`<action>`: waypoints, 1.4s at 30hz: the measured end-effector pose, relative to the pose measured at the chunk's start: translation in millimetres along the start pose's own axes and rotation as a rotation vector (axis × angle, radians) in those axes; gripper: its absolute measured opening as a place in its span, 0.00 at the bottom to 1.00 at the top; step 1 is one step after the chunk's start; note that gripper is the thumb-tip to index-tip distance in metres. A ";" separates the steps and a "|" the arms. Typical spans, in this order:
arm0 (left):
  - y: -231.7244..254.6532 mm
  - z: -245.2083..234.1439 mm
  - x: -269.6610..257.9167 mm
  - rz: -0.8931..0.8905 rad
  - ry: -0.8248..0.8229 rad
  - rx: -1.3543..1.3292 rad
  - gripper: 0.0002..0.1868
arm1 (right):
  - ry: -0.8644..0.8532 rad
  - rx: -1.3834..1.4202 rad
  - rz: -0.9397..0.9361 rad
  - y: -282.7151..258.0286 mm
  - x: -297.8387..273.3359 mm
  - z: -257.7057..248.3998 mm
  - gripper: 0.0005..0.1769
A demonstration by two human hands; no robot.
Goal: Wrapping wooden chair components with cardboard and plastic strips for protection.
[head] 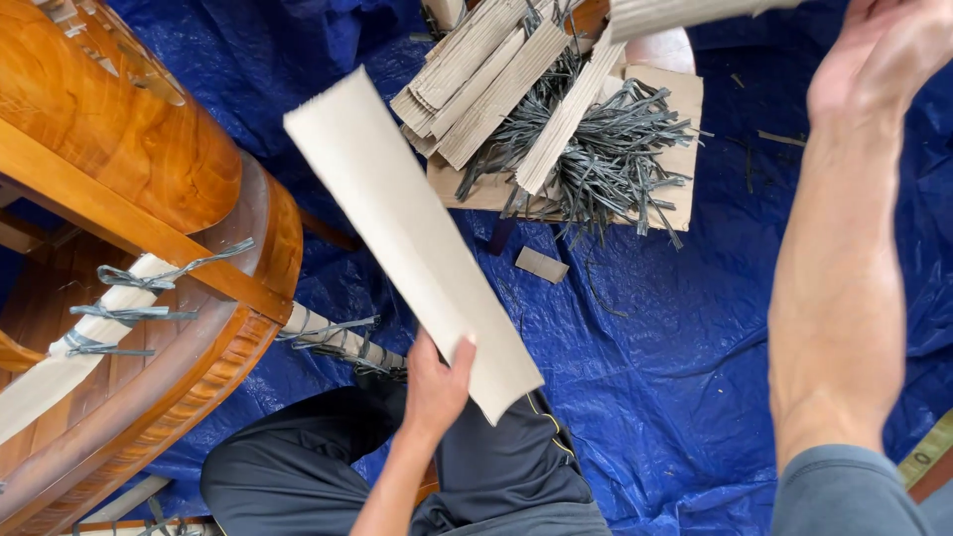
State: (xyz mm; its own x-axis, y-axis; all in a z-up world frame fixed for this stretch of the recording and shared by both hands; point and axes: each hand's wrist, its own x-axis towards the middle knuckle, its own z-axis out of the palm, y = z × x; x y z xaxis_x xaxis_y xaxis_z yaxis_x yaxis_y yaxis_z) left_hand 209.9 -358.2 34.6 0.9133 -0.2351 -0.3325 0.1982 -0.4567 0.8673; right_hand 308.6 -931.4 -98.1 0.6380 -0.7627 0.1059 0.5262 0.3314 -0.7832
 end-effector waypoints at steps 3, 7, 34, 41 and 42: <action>39.6 -18.3 52.4 0.167 0.016 0.073 0.24 | -0.008 0.071 0.003 -24.0 -58.2 14.1 0.10; 76.2 -35.4 127.1 0.364 0.004 0.206 0.20 | -0.007 0.106 0.054 -36.1 -128.1 24.3 0.07; 33.9 -1.9 37.6 -0.068 -0.251 -0.794 0.16 | -0.185 -0.013 0.725 -26.1 -335.9 230.6 0.18; 35.2 -49.9 -16.4 0.033 -0.025 -0.817 0.14 | -0.329 0.125 0.743 -35.0 -405.8 257.2 0.15; 41.3 -54.3 -25.2 0.023 0.014 -0.842 0.16 | -0.342 0.125 0.784 -38.3 -411.8 266.4 0.13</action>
State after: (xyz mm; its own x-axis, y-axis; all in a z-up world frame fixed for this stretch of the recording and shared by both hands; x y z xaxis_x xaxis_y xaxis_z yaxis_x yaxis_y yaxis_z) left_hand 214.4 -324.6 98.9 0.9235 -0.2233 -0.3118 0.3737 0.3415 0.8624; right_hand 175.4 -482.1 51.5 0.9663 -0.0858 -0.2426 -0.0916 0.7663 -0.6360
